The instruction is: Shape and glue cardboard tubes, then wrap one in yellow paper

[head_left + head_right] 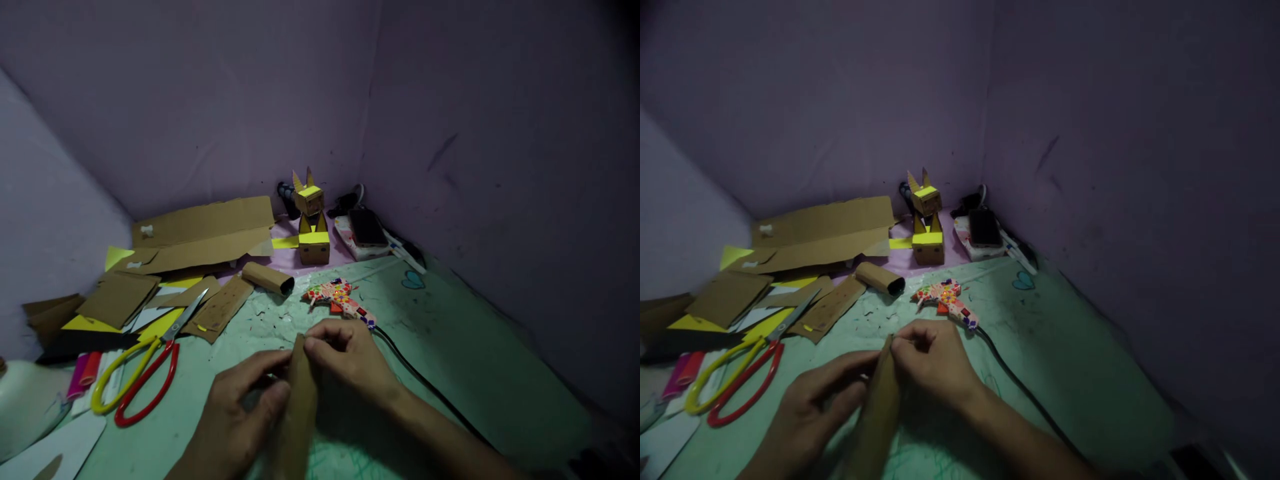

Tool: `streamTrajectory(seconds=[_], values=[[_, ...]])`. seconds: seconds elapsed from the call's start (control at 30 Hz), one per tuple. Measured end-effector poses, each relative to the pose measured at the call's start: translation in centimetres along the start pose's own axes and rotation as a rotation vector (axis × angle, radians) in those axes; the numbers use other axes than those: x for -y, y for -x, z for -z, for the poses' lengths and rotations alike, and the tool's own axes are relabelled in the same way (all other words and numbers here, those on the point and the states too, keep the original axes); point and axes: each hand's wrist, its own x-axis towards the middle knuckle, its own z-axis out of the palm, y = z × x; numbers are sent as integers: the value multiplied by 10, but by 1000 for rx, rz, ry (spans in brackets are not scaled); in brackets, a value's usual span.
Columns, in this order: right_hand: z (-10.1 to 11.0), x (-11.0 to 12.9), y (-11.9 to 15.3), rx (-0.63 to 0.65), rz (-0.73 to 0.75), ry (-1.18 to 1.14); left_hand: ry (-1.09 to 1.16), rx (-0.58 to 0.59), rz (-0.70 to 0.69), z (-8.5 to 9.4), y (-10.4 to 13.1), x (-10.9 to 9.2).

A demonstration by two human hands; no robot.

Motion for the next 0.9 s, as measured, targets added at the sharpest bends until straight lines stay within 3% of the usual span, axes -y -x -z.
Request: streamTrajectory(seconds=[0.1, 0.27, 0.4, 0.6, 0.9], values=[[-3, 2, -2, 29, -110, -38, 22, -52, 73, 5, -9, -9], [-7, 1, 2, 38, -99, -33, -54, -38, 164, 3, -14, -21], [-5, 3, 6, 102, -7, -40, -221, -25, 21, 3, -15, -26], [-5, 4, 10, 98, 131, 89, -360, -84, -184, 0, -12, -28], [-9, 5, 14, 80, 164, 90, -366, -83, -183, -2, -9, -30]])
